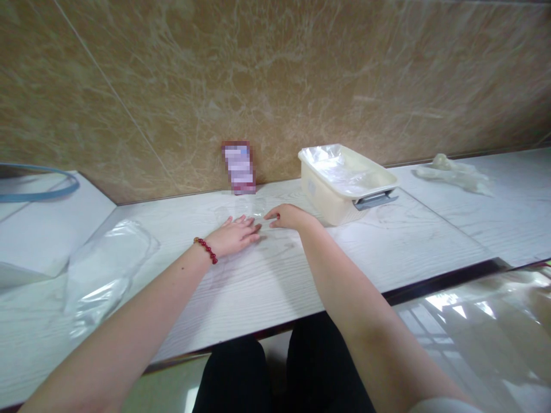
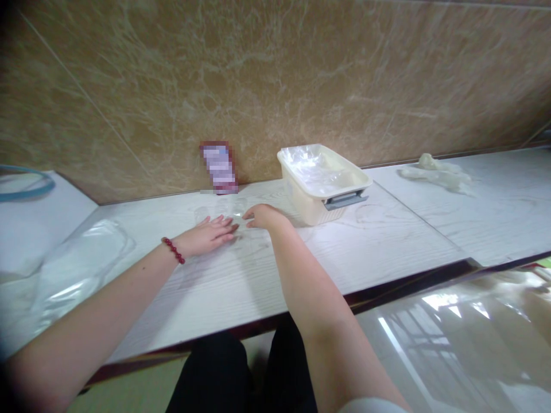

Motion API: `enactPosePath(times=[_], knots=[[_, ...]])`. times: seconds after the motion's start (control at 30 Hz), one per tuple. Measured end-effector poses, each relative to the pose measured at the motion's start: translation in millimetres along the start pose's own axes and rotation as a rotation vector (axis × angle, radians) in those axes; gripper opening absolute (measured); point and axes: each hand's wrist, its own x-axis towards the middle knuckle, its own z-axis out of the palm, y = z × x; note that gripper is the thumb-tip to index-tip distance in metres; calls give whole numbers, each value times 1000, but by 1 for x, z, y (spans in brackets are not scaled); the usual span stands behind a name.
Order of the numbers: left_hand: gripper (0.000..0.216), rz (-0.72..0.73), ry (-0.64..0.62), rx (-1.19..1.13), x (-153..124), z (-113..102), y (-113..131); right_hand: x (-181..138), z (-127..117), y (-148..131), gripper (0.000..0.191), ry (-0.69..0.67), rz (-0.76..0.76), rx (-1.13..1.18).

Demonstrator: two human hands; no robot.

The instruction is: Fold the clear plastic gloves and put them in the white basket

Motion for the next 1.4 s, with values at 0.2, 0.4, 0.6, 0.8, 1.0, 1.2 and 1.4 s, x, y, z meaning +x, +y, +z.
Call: enactPosePath(times=[0.2, 0.4, 0.6, 0.8, 1.0, 1.2, 1.4], knots=[[55, 23, -32, 2, -8, 0, -14, 2, -1, 5, 40, -43, -30, -35], [53, 29, 40, -48, -11, -5, -14, 2, -1, 6, 42, -47, -38, -50], [43, 5, 259, -81, -59, -16, 0, -1, -1, 1, 40, -41, -11, -77], [31, 69, 201, -247, -125, 6, 12, -15, -21, -17, 33, 123, 42, -67], [23, 40, 294, -238, -131, 30, 12, -46, -40, -28, 30, 55, 40, -138], [26, 22, 344, -233, -122, 29, 16, -85, -14, -24, 41, -30, -69, -164], [26, 72, 288, -311, -133, 23, 14, -85, 10, -14, 43, 102, -169, -164]])
